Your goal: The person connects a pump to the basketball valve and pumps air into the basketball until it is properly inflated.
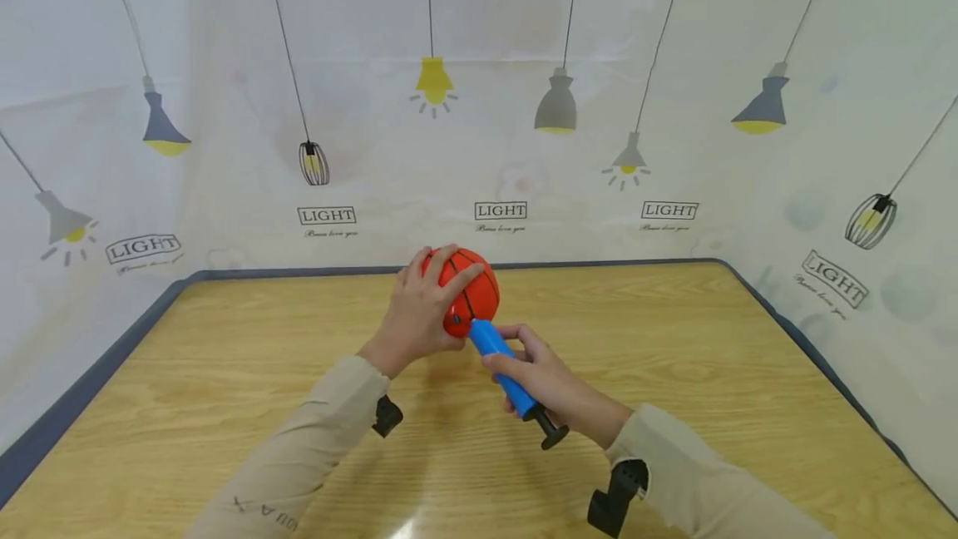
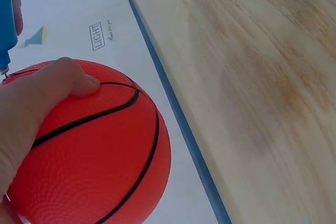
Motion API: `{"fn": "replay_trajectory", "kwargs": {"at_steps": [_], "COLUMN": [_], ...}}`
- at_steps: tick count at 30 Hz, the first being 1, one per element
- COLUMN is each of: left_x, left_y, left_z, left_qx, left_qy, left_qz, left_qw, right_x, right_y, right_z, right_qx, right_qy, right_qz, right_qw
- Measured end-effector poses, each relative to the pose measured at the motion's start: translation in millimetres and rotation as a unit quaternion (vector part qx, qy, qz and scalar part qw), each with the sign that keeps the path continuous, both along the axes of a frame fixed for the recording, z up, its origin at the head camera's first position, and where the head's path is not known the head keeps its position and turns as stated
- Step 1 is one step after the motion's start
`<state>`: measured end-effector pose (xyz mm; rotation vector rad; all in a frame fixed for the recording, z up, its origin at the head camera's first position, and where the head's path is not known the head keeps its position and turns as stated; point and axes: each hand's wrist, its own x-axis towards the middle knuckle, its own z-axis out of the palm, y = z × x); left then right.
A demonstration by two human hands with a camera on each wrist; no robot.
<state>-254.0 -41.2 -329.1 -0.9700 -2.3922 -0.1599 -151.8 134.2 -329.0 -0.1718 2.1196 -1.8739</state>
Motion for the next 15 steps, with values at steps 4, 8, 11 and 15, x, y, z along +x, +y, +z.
{"fn": "replay_trajectory", "kwargs": {"at_steps": [4,8,11,15], "left_x": [-0.1,-1.3,-2.4,-1.1], "left_y": [1.1,2.8,4.0,4.7], "left_z": [-3.2,-8.4,-11.0,-11.8], "left_qx": [0.003,0.015,0.027,0.040], "left_qy": [-0.003,-0.011,-0.013,-0.016], "left_qz": [0.002,0.001,0.000,0.004], "left_qw": [1.0000,0.9998,0.9995,0.9991], "right_x": [1.9,3.7,4.6,6.3], "right_y": [0.4,1.4,2.8,4.1], "right_z": [-2.0,-3.8,-3.8,-3.2], "right_qx": [0.030,0.043,0.034,0.024], "right_qy": [0.028,0.039,0.034,0.026], "right_qz": [0.005,0.010,0.011,0.014], "right_qw": [0.999,0.998,0.999,0.999]}}
